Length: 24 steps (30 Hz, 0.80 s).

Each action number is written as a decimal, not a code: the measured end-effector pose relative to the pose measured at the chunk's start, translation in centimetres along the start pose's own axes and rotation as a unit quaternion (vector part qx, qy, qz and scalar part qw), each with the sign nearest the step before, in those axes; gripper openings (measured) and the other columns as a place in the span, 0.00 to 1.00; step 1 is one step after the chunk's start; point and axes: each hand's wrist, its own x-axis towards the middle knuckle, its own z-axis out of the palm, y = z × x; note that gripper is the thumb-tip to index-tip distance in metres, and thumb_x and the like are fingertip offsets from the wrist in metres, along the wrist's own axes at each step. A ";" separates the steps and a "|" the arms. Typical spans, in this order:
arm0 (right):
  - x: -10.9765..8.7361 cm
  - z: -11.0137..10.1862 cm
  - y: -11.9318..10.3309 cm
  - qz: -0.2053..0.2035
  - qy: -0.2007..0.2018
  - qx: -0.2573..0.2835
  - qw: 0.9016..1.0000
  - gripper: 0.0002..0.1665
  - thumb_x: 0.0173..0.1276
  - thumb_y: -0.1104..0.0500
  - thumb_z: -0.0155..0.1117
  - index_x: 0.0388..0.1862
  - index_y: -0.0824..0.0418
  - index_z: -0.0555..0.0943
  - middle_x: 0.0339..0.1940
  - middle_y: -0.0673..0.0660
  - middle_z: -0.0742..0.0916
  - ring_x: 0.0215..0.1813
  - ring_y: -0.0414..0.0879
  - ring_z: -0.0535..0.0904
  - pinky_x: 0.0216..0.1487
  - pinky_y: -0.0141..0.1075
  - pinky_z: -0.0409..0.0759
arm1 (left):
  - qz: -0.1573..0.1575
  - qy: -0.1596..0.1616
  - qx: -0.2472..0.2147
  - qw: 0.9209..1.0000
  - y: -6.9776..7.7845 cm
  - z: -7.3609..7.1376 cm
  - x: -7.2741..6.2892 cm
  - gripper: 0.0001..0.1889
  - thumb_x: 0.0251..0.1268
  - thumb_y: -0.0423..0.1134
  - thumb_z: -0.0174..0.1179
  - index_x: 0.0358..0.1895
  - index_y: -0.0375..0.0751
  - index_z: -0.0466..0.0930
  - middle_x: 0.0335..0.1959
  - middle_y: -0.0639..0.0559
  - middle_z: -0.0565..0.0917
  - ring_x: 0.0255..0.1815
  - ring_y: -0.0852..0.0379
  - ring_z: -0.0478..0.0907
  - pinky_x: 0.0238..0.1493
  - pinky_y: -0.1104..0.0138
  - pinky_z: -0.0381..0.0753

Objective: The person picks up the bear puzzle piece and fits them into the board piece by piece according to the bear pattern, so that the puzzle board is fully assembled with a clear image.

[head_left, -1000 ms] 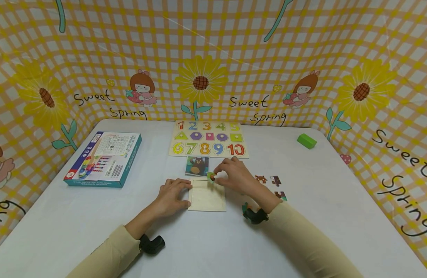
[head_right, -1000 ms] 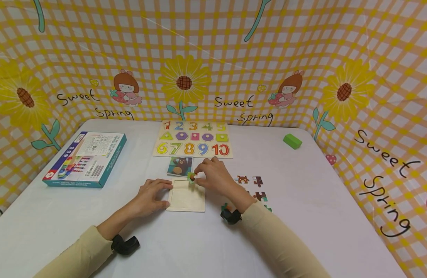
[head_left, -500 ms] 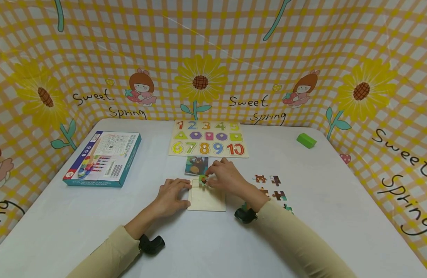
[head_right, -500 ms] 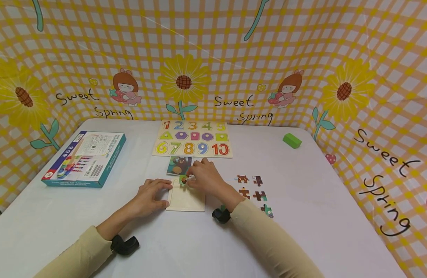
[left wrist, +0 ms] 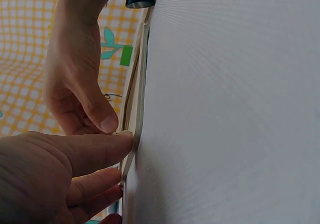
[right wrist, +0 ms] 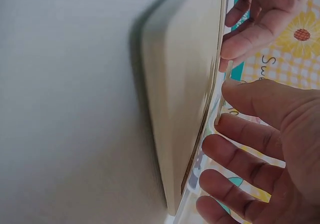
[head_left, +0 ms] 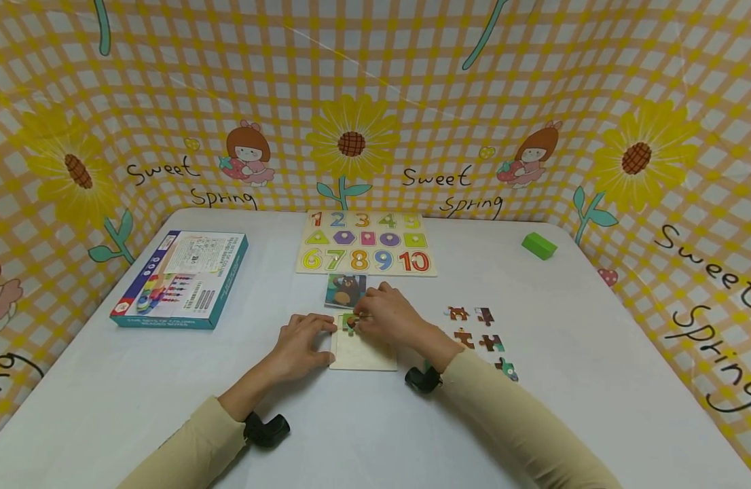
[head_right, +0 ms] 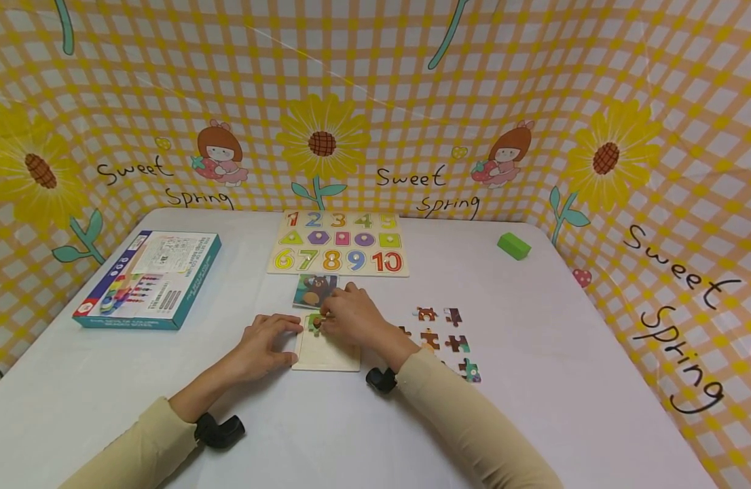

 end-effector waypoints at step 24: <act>0.5 0.6 -0.6 -0.009 -0.008 -0.029 0.999 0.13 0.61 0.48 0.65 0.42 0.51 0.85 0.35 0.49 0.82 0.39 0.46 0.68 0.39 0.37 0.66 | -0.009 -0.003 -0.001 1.000 0.2 0.0 0.0 0.22 0.49 0.36 0.69 0.51 0.40 0.79 0.61 0.50 0.75 0.61 0.47 0.63 0.58 0.49 0.59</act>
